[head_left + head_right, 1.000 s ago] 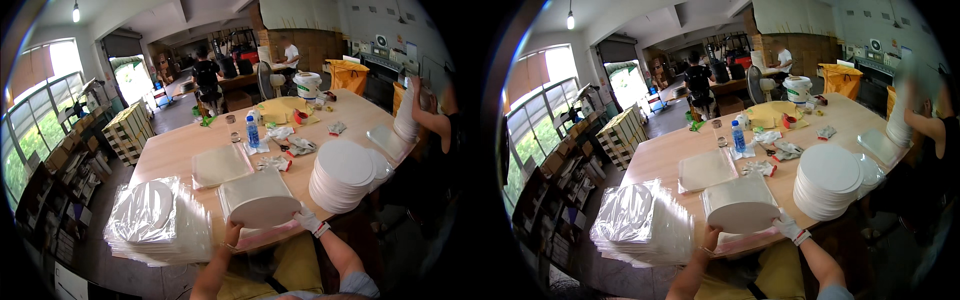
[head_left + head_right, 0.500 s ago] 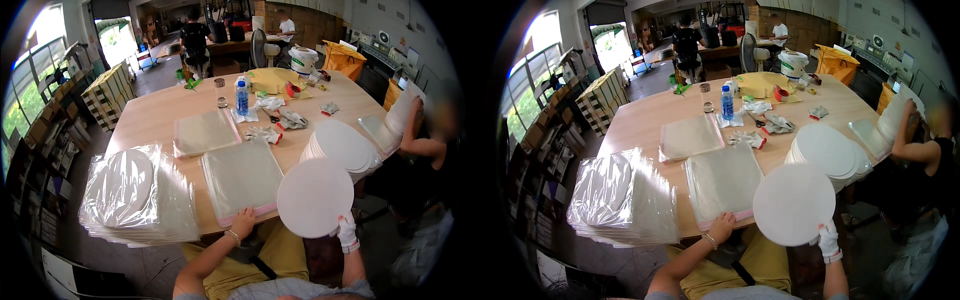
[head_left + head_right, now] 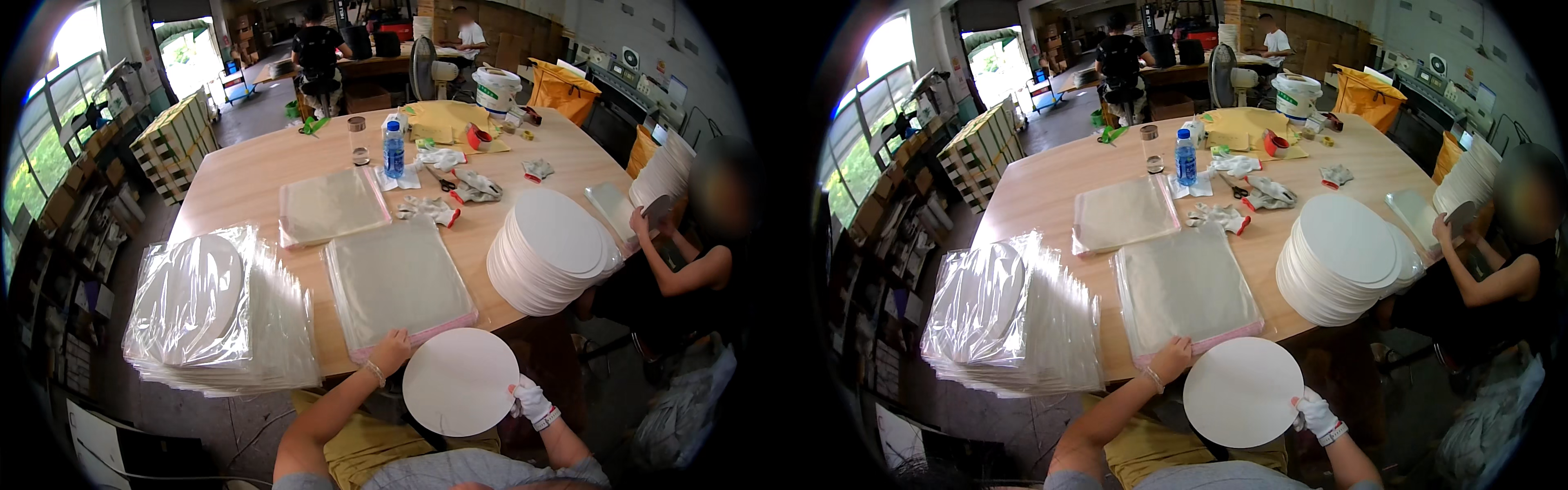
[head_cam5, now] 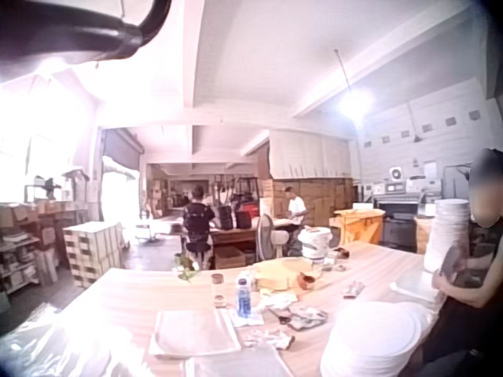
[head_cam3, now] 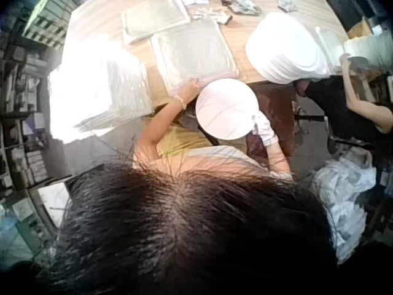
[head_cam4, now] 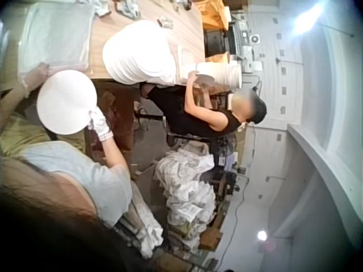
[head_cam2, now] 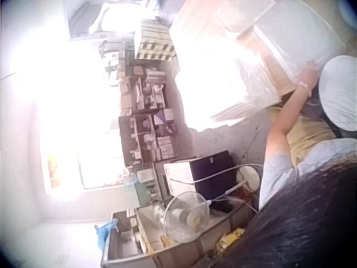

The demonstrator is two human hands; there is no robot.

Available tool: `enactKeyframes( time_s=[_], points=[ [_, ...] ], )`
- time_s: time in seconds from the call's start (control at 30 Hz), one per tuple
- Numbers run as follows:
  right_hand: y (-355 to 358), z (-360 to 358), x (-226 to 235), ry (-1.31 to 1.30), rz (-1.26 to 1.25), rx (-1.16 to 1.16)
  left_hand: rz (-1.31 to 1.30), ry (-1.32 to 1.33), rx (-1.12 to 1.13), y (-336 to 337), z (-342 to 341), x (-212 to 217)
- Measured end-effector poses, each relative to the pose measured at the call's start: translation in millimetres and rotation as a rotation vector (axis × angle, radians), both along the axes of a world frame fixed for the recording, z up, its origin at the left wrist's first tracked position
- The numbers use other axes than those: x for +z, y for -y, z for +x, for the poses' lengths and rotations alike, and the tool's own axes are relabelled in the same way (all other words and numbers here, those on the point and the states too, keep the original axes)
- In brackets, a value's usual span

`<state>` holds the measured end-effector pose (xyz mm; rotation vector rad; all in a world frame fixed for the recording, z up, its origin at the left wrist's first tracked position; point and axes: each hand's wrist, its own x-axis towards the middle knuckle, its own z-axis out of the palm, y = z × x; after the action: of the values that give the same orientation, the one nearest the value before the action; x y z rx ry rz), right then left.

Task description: The person repeatedly picks up white circular plates and places them into clear plastic bags on a table. They wear gloves and handle the plates one at a time, stacking the packaged plates to the side. The task continues throughout the clip with consistent repetition.

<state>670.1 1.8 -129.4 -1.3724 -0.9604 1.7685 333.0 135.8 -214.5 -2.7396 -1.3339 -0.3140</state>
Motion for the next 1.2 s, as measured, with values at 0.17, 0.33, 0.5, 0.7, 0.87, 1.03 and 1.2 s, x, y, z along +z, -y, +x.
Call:
enactKeyframes(
  time_s=[0.17,0.33,0.5,0.7,0.87,1.03,1.2],
  points=[
    [-8,4,-4,-0.167,-0.037,0.078,-0.189,0.222,0.048,-13,-5,14],
    [-32,-23,-17,-0.176,-0.003,0.01,-0.083,0.583,-0.121,-6,-31,-2],
    [-39,-51,-29,-0.214,-0.163,-0.338,-0.025,0.574,0.652,22,-40,40],
    [-26,-93,-10,-0.397,-0.206,-0.493,-0.855,1.724,0.594,24,-21,39],
    [-28,-116,11,-0.422,-0.223,-0.492,-0.25,1.784,0.507,18,64,-13],
    [-27,-107,6,-0.321,-0.22,-0.459,-1.033,2.036,0.416,49,94,-70],
    [-35,-133,-14,-0.38,-0.249,-0.465,-0.497,1.173,0.463,91,99,-87]
  ],
)
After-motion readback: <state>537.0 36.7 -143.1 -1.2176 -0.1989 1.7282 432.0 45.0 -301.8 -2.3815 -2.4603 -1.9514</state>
